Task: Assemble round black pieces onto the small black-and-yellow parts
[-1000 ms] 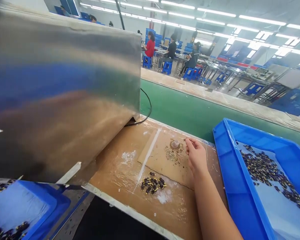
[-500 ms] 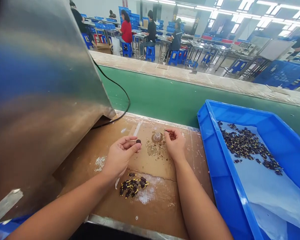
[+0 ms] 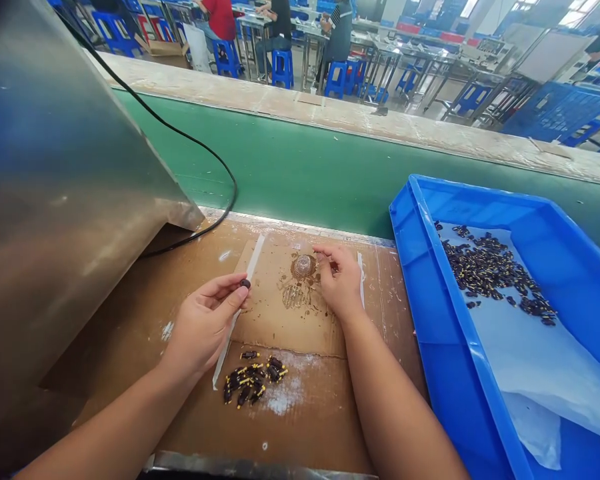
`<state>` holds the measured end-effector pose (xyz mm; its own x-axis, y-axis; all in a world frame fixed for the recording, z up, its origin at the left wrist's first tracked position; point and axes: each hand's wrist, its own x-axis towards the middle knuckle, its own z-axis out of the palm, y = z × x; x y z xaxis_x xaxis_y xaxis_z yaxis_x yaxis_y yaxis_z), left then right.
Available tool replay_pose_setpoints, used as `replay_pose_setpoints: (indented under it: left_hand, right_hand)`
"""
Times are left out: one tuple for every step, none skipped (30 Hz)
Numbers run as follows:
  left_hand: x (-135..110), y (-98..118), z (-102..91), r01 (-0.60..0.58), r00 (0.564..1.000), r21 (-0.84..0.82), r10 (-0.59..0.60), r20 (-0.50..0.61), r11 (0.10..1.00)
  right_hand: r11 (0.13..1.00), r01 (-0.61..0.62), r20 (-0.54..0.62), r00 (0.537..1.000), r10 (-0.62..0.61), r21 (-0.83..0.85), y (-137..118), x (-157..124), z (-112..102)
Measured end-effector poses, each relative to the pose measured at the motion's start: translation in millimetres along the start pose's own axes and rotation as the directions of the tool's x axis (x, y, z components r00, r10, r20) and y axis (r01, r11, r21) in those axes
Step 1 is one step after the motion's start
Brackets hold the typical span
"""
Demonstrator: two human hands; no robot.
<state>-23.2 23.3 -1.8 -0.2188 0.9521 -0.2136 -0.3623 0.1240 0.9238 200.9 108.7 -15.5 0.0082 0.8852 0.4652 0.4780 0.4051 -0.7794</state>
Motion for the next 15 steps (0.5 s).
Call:
replay_pose_setpoints:
  left_hand:
    - [-0.7,-0.5,-0.2,-0.001,1.0,0.004,0.001,0.004,1.0]
    - [-1.4,-1.0,-0.4,-0.003,1.0,0.008,0.002,0.008,1.0]
    - [-2.1,-1.3,-0.8,-0.003,1.0,0.012,0.003,0.013,1.0]
    - [-2.8,-1.4,-1.2,-0.004,1.0,0.015,0.004,0.018,1.0]
    - [-3.6,-1.3,-1.6,-0.005,1.0,0.02,0.005,0.023,1.0]
    - [-4.3,-0.9,-1.9,-0.009,1.0,0.027,0.008,0.027,1.0]
    - [-5.0,-0.4,-2.1,-0.012,1.0,0.038,0.011,0.029,0.999]
    - [-5.7,0.1,-2.3,-0.015,0.999,0.05,0.014,0.03,0.999]
    - [-6.2,0.7,-2.2,-0.017,0.999,0.06,0.015,0.03,0.998]
    - [-6.7,1.1,-2.1,-0.02,0.999,0.068,0.018,0.03,0.998]
    - [-7.1,1.5,-1.8,-0.022,0.999,0.073,0.02,0.031,0.997]
    - [-7.3,1.7,-1.5,-0.025,0.999,0.074,0.023,0.033,0.997]
    - [-7.4,1.8,-1.1,-0.028,0.999,0.072,0.026,0.036,0.997]
    - [-7.5,1.7,-0.6,-0.03,0.999,0.069,0.028,0.039,0.997]
    - [-7.5,1.7,-0.1,-0.031,0.999,0.066,0.028,0.04,0.997]
  right_hand:
    - [1.0,-0.006,0.007,1.0,0.006,-0.01,-1.0,-0.4,0.5]
    - [1.0,-0.018,0.012,1.0,0.019,-0.02,-1.8,-0.8,1.0]
    - [0.999,-0.031,0.011,0.999,0.031,-0.031,-2.5,-1.2,1.4]
    - [0.998,-0.034,0.007,0.999,0.034,-0.045,-3.3,-1.5,1.7]
    - [0.998,-0.022,0.005,1.0,0.022,-0.058,-4.1,-1.6,1.9]
    - [0.997,0.005,0.013,1.0,-0.004,-0.071,-5.1,-1.7,1.9]
    - [0.996,0.041,0.033,0.999,-0.038,-0.084,-6.2,-1.6,1.8]
    - [0.993,0.075,0.056,0.996,-0.07,-0.094,-7.2,-1.4,1.6]
    - [0.99,0.102,0.077,0.993,-0.095,-0.1,-8.3,-1.3,1.4]
    - [0.987,0.121,0.094,0.989,-0.111,-0.102,-9.1,-1.2,1.4]
    - [0.986,0.131,0.103,0.987,-0.121,-0.106,-9.7,-1.1,1.4]
    - [0.984,0.138,0.109,0.986,-0.125,-0.111,-10.1,-1.1,1.5]
    - [0.983,0.14,0.112,0.986,-0.127,-0.115,-10.3,-1.2,1.8]
    - [0.983,0.139,0.113,0.986,-0.126,-0.119,-10.4,-1.4,2.2]
    - [0.983,0.135,0.115,0.986,-0.122,-0.122,-10.4,-1.5,2.7]
